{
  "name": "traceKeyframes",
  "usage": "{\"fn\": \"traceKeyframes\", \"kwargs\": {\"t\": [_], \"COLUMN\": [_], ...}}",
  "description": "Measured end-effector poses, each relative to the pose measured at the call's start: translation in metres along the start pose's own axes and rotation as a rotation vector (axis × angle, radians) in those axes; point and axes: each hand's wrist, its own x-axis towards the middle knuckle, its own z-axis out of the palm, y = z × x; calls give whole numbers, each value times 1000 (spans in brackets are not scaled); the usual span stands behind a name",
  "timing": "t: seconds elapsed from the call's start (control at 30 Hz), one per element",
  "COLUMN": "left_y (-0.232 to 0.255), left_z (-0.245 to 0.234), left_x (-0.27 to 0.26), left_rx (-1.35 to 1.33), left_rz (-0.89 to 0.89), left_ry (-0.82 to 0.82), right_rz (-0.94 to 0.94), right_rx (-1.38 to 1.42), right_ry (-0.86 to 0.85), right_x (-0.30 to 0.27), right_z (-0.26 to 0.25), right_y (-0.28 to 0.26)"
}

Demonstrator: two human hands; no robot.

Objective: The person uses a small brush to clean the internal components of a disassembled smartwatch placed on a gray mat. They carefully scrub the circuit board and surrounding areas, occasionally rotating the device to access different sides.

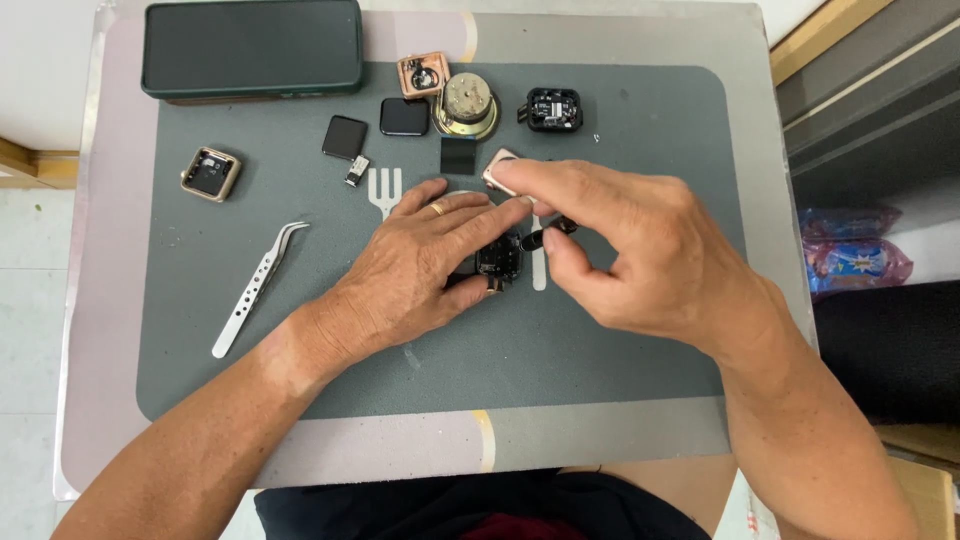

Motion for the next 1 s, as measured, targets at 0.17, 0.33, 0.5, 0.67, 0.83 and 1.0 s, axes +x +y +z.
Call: {"fn": "traceKeyframes", "kwargs": {"t": [0.17,0.33,0.5,0.67,0.83,1.0], "left_y": [0,-1,-2,4,1,2], "left_z": [1,0,-5,-20,-16,-16], "left_x": [-1,1,2,7,5,6], "left_rx": [-26,-12,-106,-225,-233,-234], "left_rz": [-15,-9,-61,-131,-125,-134], "left_ry": [6,-4,-48,-125,-104,-119], "right_rz": [-29,-47,-55,-24,-29,-29], "right_rx": [-145,-129,-189,-127,-237,19], "right_ry": [132,107,133,73,125,0], "right_x": [-5,-2,-2,-1,-6,-2], "right_z": [10,6,9,4,8,2], "right_y": [11,7,6,3,9,3]}}
